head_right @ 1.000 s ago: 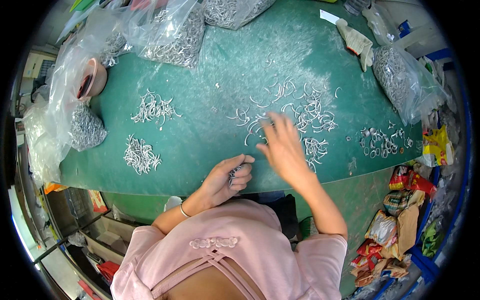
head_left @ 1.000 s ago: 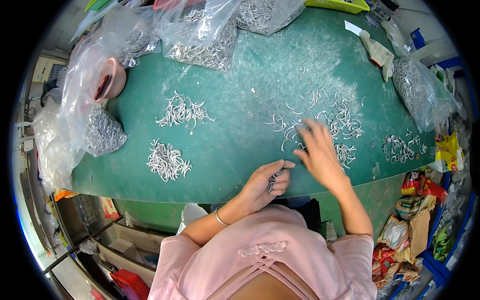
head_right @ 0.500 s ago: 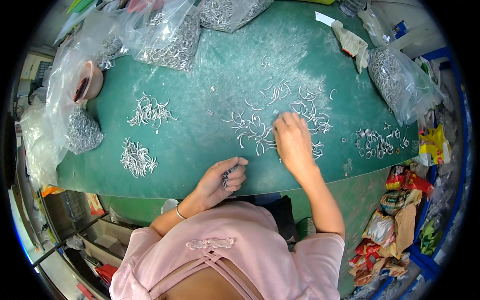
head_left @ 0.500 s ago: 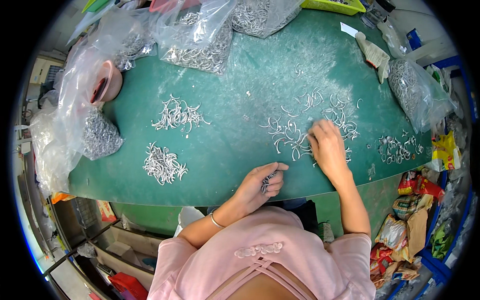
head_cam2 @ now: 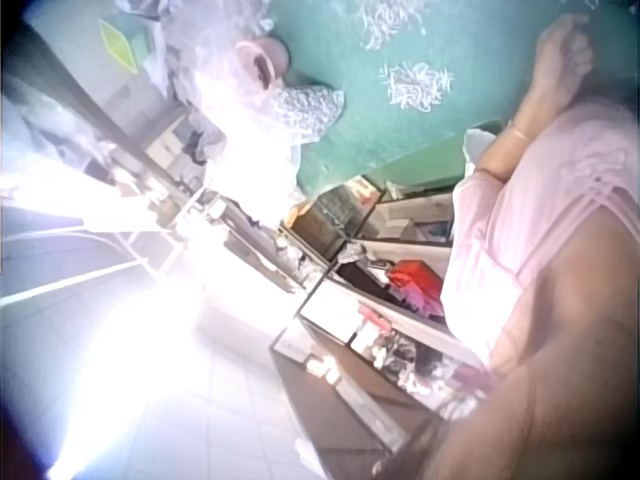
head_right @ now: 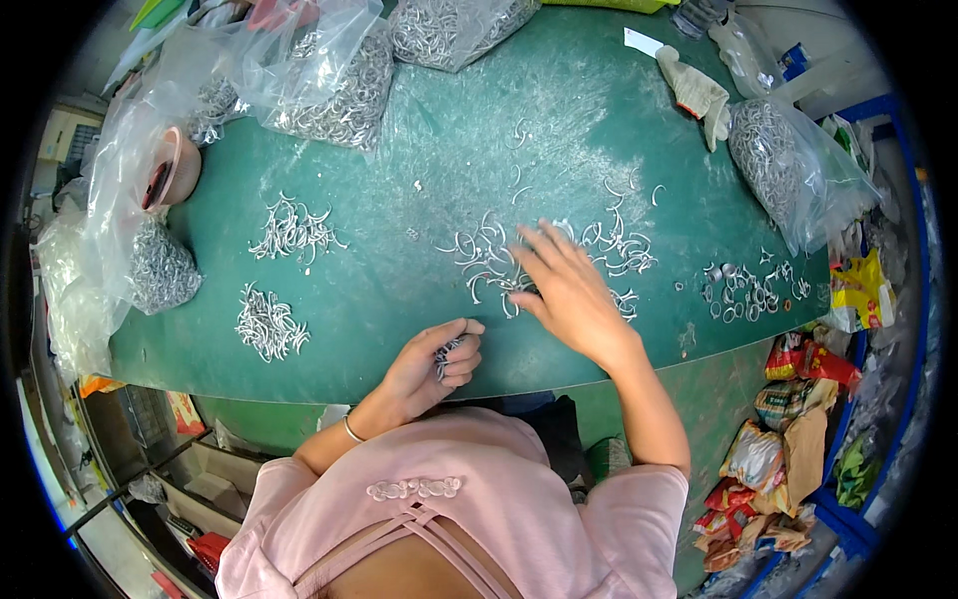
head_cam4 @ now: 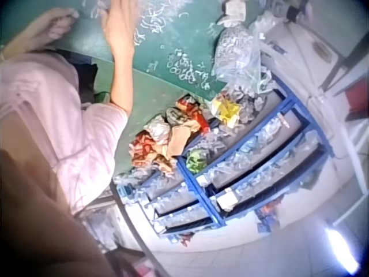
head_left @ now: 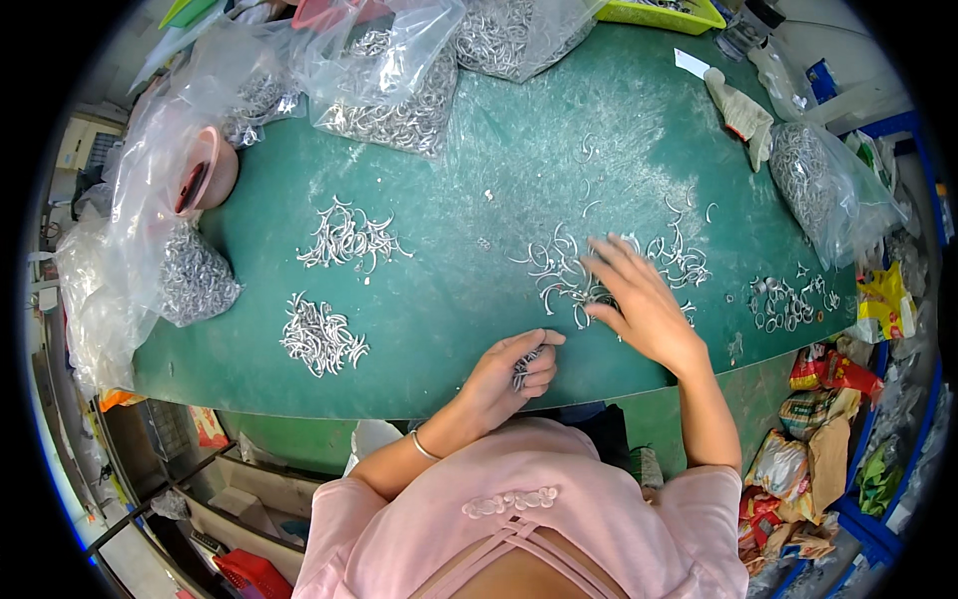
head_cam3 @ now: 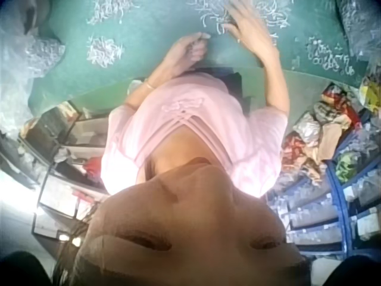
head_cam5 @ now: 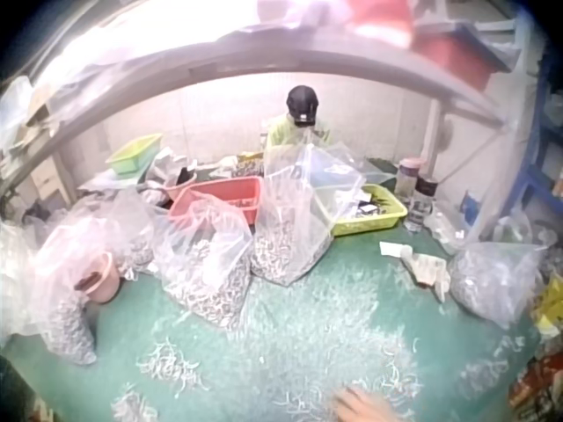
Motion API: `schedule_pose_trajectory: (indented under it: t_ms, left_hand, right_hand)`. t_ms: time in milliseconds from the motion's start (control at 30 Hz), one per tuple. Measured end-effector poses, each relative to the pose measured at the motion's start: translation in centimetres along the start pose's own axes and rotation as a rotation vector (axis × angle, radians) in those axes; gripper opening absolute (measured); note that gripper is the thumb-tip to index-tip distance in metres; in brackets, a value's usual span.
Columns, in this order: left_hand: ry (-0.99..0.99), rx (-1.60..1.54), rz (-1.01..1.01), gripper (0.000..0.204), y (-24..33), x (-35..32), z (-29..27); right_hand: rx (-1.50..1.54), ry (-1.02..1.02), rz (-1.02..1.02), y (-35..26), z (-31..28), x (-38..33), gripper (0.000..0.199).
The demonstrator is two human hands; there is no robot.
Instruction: The person sorts small silver metal hooks on a green table, picking them up and placing them into piles. The person also gathers the sorted hooks and places them into a clear plastic bag.
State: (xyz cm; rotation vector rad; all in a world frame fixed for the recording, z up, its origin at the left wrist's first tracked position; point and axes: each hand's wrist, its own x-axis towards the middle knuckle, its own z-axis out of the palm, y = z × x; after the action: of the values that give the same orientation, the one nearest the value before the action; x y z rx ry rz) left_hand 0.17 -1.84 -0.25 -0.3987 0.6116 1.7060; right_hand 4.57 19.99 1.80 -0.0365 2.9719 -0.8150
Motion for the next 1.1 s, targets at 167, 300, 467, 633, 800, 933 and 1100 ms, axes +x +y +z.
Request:
schedule_pose_trajectory:
  t_ms: [167,300,467,633,800,933,1100]
  left_hand:
    - [-0.005,0.017,0.008,0.025,0.1,-0.1,-0.1]
    - [-0.001,0.016,-0.004,0.025,0.1,0.0,0.4]
    - [-0.006,0.021,-0.005,0.024,0.0,0.0,0.3]
    - [-0.004,0.006,0.024,0.024,0.4,-0.2,0.6]
    - [-0.001,0.020,0.056,0.024,0.6,0.2,1.1]
    - [-0.037,0.011,0.063,0.024,0.5,0.4,1.3]
    - [-0.074,-0.018,0.046,0.024,0.7,0.3,1.0]
  right_hand:
    - [0.407,0.100,0.141,2.2,-1.8,0.2,0.031]
    - [0.083,0.401,0.054,2.5,-0.8,3.8,0.026]
    - [-0.137,0.390,0.071,4.5,1.6,7.0,0.015]
    - [-0.072,0.304,0.074,4.4,1.3,5.5,0.017]
    - [-0.064,0.363,0.043,3.8,0.7,5.4,0.025]
    - [-0.124,0.221,0.008,5.0,-0.2,6.4,0.023]
    - [0.036,0.252,0.035,2.7,-0.2,5.2,0.019]
